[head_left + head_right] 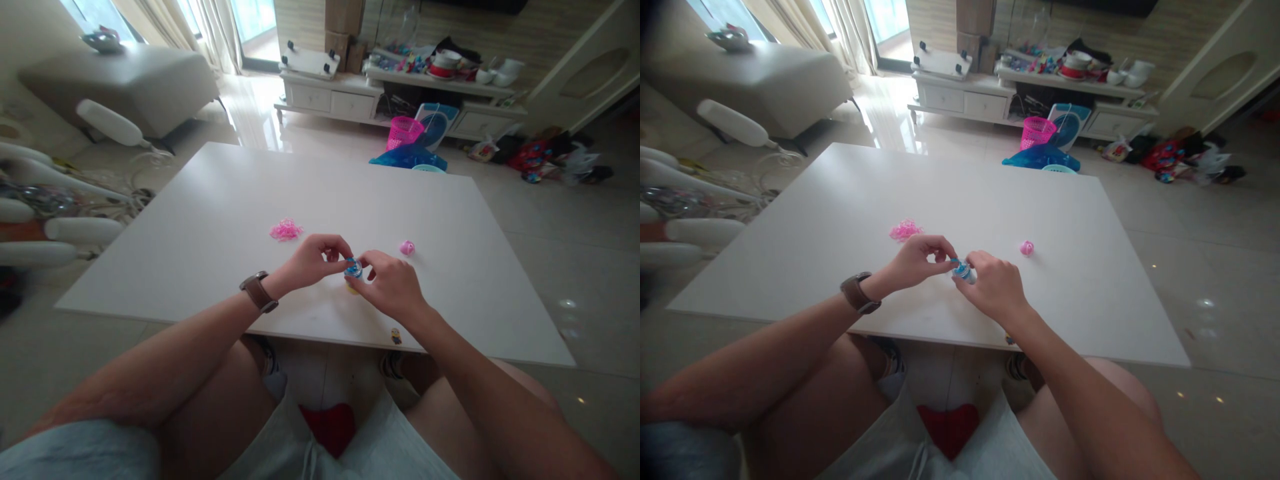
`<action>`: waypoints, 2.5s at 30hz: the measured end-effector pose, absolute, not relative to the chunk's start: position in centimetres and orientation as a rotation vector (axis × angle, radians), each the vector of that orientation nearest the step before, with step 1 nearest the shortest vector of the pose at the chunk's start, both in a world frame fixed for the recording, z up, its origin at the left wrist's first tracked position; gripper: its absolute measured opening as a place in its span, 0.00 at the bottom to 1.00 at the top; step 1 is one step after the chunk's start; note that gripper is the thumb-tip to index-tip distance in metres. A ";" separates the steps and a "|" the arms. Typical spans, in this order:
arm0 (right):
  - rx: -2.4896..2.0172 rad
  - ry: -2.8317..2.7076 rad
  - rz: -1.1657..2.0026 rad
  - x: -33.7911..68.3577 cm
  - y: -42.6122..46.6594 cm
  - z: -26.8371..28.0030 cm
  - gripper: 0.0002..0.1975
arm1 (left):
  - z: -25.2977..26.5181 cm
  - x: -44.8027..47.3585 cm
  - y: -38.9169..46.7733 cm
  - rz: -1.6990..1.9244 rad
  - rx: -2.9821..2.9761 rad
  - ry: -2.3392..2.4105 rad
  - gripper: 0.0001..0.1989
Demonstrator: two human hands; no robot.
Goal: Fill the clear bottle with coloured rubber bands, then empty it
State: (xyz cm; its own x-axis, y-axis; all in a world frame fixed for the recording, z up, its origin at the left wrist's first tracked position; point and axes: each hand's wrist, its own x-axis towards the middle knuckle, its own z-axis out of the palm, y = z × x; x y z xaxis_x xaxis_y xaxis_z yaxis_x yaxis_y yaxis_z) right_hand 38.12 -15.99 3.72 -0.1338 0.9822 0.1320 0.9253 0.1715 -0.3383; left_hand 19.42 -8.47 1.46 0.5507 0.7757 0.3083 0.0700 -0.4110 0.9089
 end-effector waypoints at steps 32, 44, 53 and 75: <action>-1.794 -2.182 0.216 38.0 -16.5 3.8 0.10 | 2.7 18.3 -8.7 0.574 2.537 0.489 0.11; -1.696 -2.247 0.120 37.9 -16.9 3.1 0.08 | 2.9 19.3 -9.6 0.428 2.580 0.450 0.19; -1.758 -2.085 0.211 37.9 -16.5 4.2 0.10 | 2.6 18.4 -8.4 1.009 2.184 0.576 0.08; -1.840 -2.106 0.200 38.1 -16.4 3.9 0.12 | 1.3 19.8 -8.8 0.962 2.041 0.557 0.05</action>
State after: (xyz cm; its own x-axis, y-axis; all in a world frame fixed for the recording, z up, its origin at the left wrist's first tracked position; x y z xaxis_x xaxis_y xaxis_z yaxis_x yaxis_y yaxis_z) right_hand 38.13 -16.43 3.90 -0.1068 0.9816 0.1580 0.9343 0.1534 -0.3217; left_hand 19.79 -8.83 1.27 0.6145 0.6566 0.4375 0.0523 -0.5872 0.8078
